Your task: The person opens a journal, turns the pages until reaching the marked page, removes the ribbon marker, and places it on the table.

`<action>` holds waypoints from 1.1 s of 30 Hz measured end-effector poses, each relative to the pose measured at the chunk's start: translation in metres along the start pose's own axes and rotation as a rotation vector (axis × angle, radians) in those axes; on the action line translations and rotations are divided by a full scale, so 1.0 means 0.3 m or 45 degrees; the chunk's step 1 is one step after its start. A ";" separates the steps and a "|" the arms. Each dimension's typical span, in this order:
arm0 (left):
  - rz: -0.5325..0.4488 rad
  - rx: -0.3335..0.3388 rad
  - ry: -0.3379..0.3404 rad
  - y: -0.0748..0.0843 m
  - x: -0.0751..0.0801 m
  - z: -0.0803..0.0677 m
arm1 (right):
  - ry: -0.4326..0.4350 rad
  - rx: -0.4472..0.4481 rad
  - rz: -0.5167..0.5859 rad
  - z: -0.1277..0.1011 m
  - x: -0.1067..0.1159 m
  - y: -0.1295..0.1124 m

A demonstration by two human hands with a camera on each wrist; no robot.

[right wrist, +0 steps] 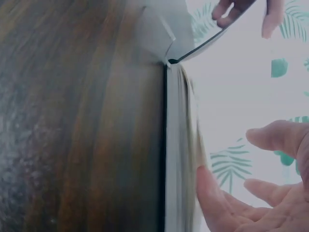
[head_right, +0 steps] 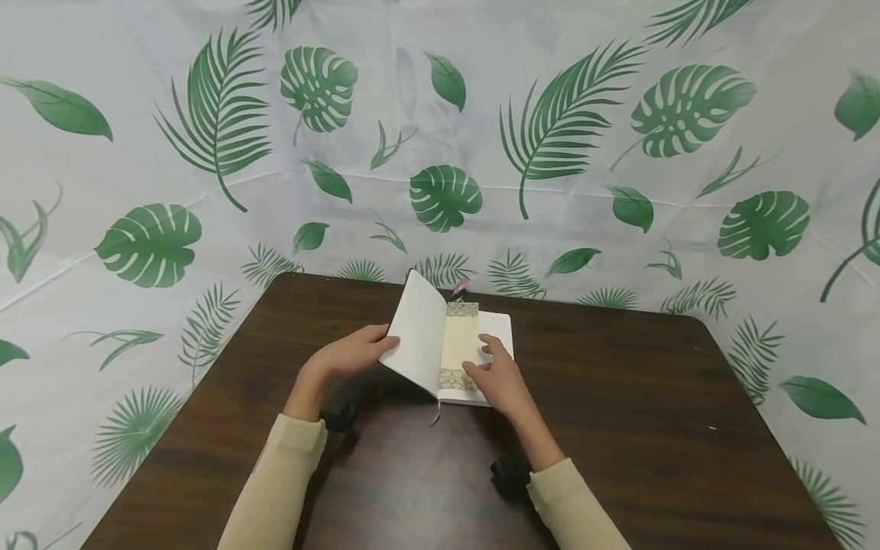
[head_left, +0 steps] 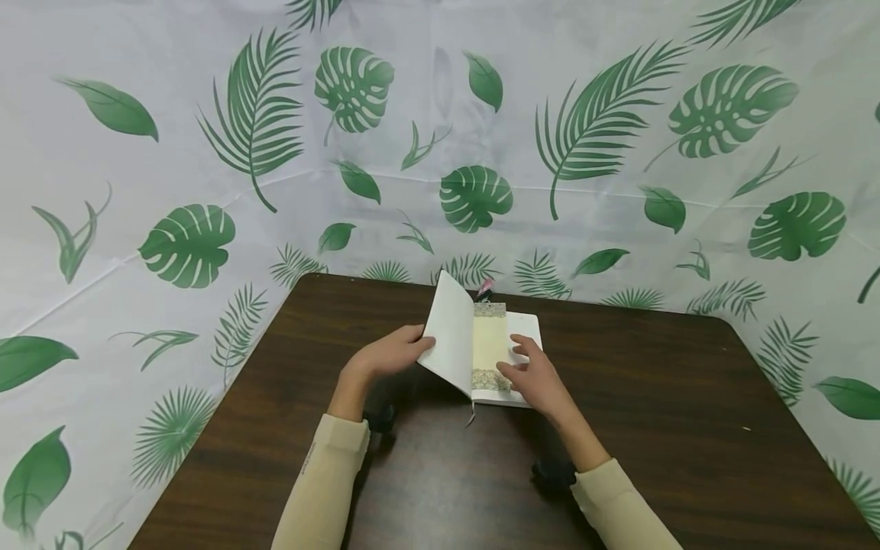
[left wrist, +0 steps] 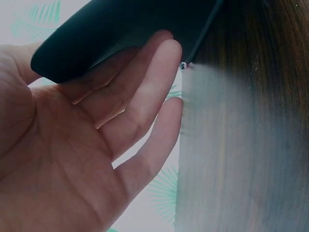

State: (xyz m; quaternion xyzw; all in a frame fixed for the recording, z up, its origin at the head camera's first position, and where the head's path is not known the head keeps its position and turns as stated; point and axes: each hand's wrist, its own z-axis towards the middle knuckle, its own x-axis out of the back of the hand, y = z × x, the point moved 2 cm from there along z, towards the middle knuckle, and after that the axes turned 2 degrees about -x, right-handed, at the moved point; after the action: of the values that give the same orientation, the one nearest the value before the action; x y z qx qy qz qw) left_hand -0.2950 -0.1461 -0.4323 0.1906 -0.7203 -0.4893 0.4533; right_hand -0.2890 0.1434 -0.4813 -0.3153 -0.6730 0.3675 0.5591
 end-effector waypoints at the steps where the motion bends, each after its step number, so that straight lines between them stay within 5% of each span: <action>1: 0.000 -0.001 -0.001 0.001 0.001 0.000 | -0.014 -0.008 0.049 0.002 0.000 0.000; 9: -0.012 -0.003 -0.003 -0.002 0.006 0.003 | -0.026 -0.080 0.237 0.009 0.003 0.013; 18: 0.012 -0.021 -0.011 0.003 0.004 0.000 | -0.031 -0.046 0.189 0.009 0.025 0.013; 33: -0.041 -0.011 -0.030 -0.006 0.004 0.003 | 0.190 -0.149 0.163 0.042 0.271 0.080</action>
State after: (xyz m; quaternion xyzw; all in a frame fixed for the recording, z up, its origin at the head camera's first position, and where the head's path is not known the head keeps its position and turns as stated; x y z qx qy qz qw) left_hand -0.2967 -0.1472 -0.4334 0.1944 -0.7203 -0.5018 0.4377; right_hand -0.3152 0.2221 -0.4605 -0.4162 -0.6283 0.3379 0.5637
